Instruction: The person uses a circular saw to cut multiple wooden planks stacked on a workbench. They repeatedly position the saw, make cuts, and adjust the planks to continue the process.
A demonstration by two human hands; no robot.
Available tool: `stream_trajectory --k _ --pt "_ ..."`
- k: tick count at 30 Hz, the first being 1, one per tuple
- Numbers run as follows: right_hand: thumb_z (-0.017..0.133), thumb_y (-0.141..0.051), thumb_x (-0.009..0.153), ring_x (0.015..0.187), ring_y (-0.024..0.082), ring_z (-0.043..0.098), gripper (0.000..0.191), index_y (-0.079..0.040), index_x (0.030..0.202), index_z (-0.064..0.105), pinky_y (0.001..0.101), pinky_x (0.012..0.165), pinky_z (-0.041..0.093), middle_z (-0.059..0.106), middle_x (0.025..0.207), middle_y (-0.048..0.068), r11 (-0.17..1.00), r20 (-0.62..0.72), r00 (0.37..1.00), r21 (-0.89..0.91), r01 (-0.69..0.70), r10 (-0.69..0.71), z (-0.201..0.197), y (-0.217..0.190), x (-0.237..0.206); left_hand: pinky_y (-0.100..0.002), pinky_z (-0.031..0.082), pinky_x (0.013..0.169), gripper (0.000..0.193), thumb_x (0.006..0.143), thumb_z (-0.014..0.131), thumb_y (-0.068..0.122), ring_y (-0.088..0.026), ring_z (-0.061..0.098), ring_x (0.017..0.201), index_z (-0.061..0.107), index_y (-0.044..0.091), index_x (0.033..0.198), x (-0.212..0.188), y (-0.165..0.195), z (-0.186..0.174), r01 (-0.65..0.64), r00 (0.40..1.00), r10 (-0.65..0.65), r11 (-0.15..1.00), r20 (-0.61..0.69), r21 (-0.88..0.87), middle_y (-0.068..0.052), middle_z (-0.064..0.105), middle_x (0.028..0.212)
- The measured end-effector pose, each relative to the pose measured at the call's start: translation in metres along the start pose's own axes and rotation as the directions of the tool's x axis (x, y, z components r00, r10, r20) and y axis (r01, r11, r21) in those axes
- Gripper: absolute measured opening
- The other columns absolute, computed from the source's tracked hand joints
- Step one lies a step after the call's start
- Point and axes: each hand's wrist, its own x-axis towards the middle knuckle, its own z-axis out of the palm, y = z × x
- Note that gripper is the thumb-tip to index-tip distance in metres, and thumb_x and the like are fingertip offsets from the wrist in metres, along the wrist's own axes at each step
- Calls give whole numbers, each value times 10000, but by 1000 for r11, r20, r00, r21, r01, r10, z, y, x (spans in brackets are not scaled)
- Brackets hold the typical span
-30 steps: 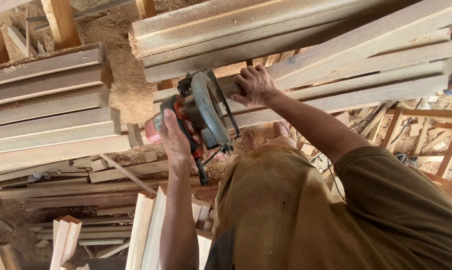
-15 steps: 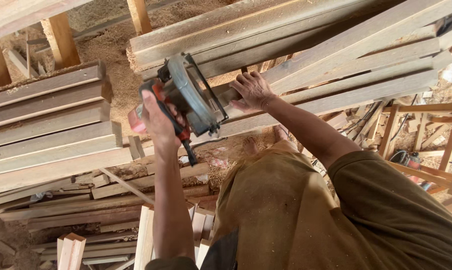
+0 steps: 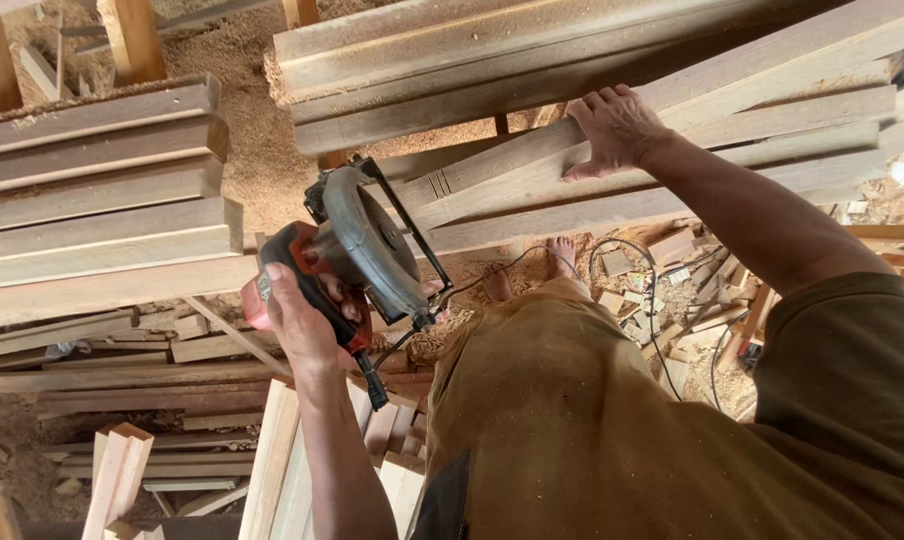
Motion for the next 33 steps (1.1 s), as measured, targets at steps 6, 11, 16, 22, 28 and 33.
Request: stream_trajectory --k 6,11,16,22,28,33 --pt "878 -707 740 1136 327 580 798 -63 1085 558 524 1000 454 611 1236 187 989 -671 728 -128 72 -139 30 -15 -37 -309 596 839 625 1116 523 576 -165 658 966 569 8 1373 -33 8 -7 -64 997 71 971 22 -230 -99 673 1176" --pt "905 -583 622 984 272 528 700 -152 1125 677 485 883 452 524 1028 99 989 -646 755 -146 19 -110 53 -24 -65 -207 459 488 728 1075 550 635 -68 519 587 569 0 1431 -60 20 -9 -27 999 20 968 -30 -248 -26 588 797" --pt "888 -473 813 1001 234 534 442 -184 1039 640 435 851 441 538 1069 68 995 -657 748 -81 56 -96 75 -23 -66 -192 450 506 732 1080 573 630 -64 521 621 536 -19 1415 -74 21 -10 -26 995 0 968 -104 -250 -26 594 860" --pt "857 -425 824 962 202 550 367 -202 1021 642 426 825 463 558 1037 23 996 -606 792 -88 23 -72 78 -22 -64 -220 449 471 722 1011 596 640 -86 522 576 556 37 1408 -92 13 -10 -8 981 -50 955 -189 -297 -36 619 879" --pt "882 -548 709 971 227 574 604 -163 1109 645 447 847 494 588 1031 57 999 -408 912 -30 35 -44 61 -20 -50 -254 444 497 606 1055 587 620 -118 508 603 570 72 1312 -103 -2 -16 41 967 -135 918 -214 -394 -39 581 863" --pt "829 -759 651 1132 301 545 997 -129 1384 583 535 977 472 569 1194 137 994 -247 963 -29 106 -110 30 0 -13 -270 463 472 622 1039 548 634 -128 520 563 561 74 1309 -107 -5 -16 61 962 -158 920 -223 -387 -32 576 824"
